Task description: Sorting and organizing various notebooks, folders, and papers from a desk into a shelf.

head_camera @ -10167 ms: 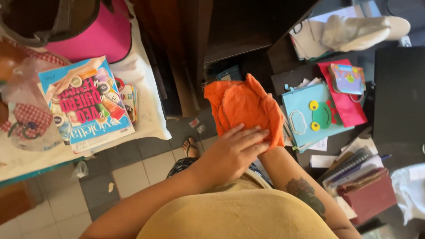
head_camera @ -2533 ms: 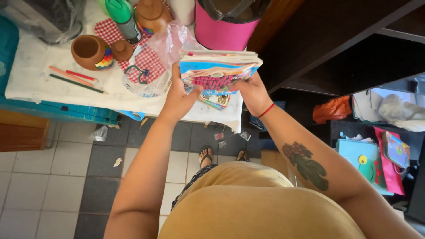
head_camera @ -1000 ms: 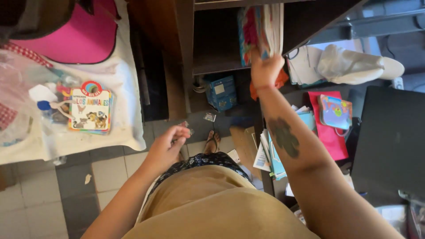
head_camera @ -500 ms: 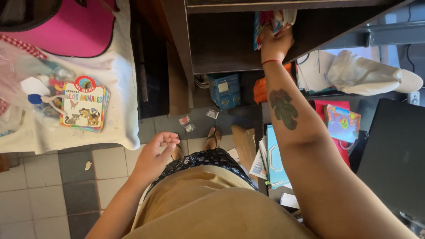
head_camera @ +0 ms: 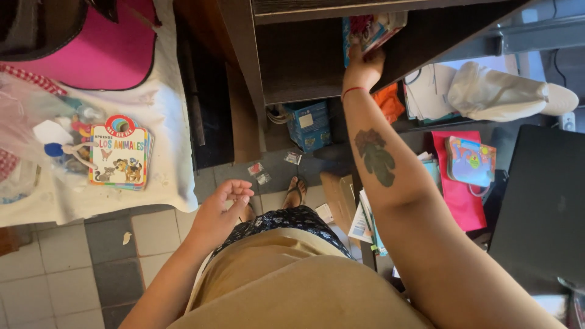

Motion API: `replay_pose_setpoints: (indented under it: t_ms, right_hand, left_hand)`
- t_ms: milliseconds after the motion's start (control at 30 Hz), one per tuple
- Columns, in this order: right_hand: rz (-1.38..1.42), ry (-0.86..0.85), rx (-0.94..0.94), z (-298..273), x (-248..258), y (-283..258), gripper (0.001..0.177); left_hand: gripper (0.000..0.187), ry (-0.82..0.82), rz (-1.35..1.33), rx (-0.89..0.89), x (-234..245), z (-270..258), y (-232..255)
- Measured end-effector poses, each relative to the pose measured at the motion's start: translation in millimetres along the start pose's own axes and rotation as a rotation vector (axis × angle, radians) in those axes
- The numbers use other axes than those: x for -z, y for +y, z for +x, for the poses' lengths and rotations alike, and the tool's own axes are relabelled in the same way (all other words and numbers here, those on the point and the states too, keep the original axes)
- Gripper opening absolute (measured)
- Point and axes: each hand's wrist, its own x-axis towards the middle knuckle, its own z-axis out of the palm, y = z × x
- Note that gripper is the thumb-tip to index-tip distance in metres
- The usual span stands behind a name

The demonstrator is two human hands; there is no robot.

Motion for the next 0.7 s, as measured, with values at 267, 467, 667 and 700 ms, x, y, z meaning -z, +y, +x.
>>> replay_pose_setpoints:
  t_ms: [267, 467, 667, 700]
  right_hand:
    - [0.243, -0.136, 0.196, -103, 75, 43, 0.03]
    - [-0.051, -0.139, 0.226, -211, 199, 55, 0.023]
    - [-0.099, 0.092, 0.31, -254, 302, 50, 0.009]
    - [-0.107, 0.12, 0.305, -257, 317, 57, 0.009]
  left_hand:
    - [0.033, 0.007, -0.066, -0.296, 10, 23, -41]
    - [0.03, -0.076, 0.036, -0.397, 22, 37, -19]
    - [0.027, -0.249, 0.046, -0.439, 1, 59, -8]
    - [0.027, -0.275, 0.058, -0.449, -3, 59, -2]
